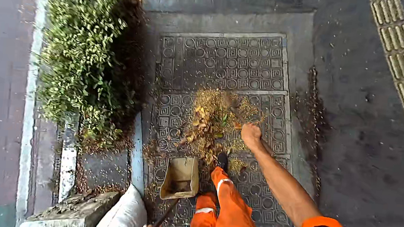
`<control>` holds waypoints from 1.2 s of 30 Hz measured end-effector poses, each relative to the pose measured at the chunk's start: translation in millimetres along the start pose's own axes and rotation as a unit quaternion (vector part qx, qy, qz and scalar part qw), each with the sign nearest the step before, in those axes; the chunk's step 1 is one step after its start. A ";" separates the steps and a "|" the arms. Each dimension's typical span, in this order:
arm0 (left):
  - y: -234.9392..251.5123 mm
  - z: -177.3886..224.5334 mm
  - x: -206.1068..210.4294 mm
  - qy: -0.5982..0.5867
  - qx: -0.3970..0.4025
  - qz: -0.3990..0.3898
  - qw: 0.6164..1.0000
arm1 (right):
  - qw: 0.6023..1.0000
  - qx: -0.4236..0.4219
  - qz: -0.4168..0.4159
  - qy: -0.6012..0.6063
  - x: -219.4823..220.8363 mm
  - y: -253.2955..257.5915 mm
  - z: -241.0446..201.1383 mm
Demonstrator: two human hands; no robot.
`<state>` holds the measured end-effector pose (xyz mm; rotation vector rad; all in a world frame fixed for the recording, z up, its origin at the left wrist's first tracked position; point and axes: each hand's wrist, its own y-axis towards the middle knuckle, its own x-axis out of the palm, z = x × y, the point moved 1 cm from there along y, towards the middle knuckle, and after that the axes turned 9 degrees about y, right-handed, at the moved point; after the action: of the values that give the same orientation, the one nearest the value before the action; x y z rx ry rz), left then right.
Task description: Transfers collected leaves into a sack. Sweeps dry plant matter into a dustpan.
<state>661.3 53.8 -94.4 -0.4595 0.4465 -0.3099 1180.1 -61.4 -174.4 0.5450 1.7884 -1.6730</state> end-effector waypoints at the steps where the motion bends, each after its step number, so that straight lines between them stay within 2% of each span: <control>1: 9.2 -8.7 7.6 0.020 0.015 -0.018 1.000 | 1.000 -0.012 -0.011 -0.024 10.7 -10.1 4.6; 4: 26.4 -8.2 48.3 0.079 0.050 -0.056 0.994 | 0.995 -0.043 -0.039 -0.078 27.1 -43.2 26.2; 7: 36.5 -1.0 81.2 0.143 0.077 -0.095 0.982 | 0.988 -0.060 -0.079 -0.121 22.7 -71.2 48.3; 11: 47.4 -2.8 101.1 0.223 0.112 -0.129 0.960 | 0.986 -0.052 -0.113 -0.112 -28.6 -98.9 80.0; 13: 51.0 -1.5 103.1 0.250 0.118 -0.133 0.952 | 0.991 -0.028 -0.089 -0.091 -67.7 -100.9 96.3; 15: 51.6 7.8 100.5 0.241 0.104 -0.138 0.955 | 0.998 -0.019 -0.028 -0.053 -97.3 -89.0 110.2; 18: 49.5 20.8 92.1 0.212 0.107 -0.176 0.955 | 0.999 0.025 0.016 -0.017 -121.1 -49.3 99.6; 20: 46.6 26.1 91.0 0.226 0.138 -0.200 0.943 | 0.998 0.044 0.040 0.023 -105.4 -11.1 85.1; 23: 38.1 32.8 100.9 0.215 0.148 -0.155 0.953 | 0.997 0.055 0.037 0.045 -58.8 17.0 60.2; 26: 36.9 38.3 108.8 0.201 0.133 -0.145 0.960 | 0.997 -0.024 0.067 0.028 7.1 -20.5 58.3; 28: 40.4 39.1 116.8 0.200 0.127 -0.173 0.956 | 0.996 -0.072 0.049 -0.018 17.0 -41.8 67.3; 30: 45.0 40.1 119.7 0.181 0.105 -0.209 0.955 | 0.995 -0.084 -0.012 -0.056 -4.4 -60.1 86.0; 32: 52.2 48.6 120.7 0.166 0.085 -0.242 0.952 | 0.994 -0.073 -0.051 -0.065 -43.7 -73.9 109.3; 36: 49.4 67.3 120.2 0.152 0.014 -0.162 0.975 | 0.999 -0.010 -0.004 -0.042 -116.1 -80.1 141.4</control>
<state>805.9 73.8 -105.5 -0.4578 0.6657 -0.7069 1232.4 -196.6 -37.1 0.4524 1.7483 -1.6565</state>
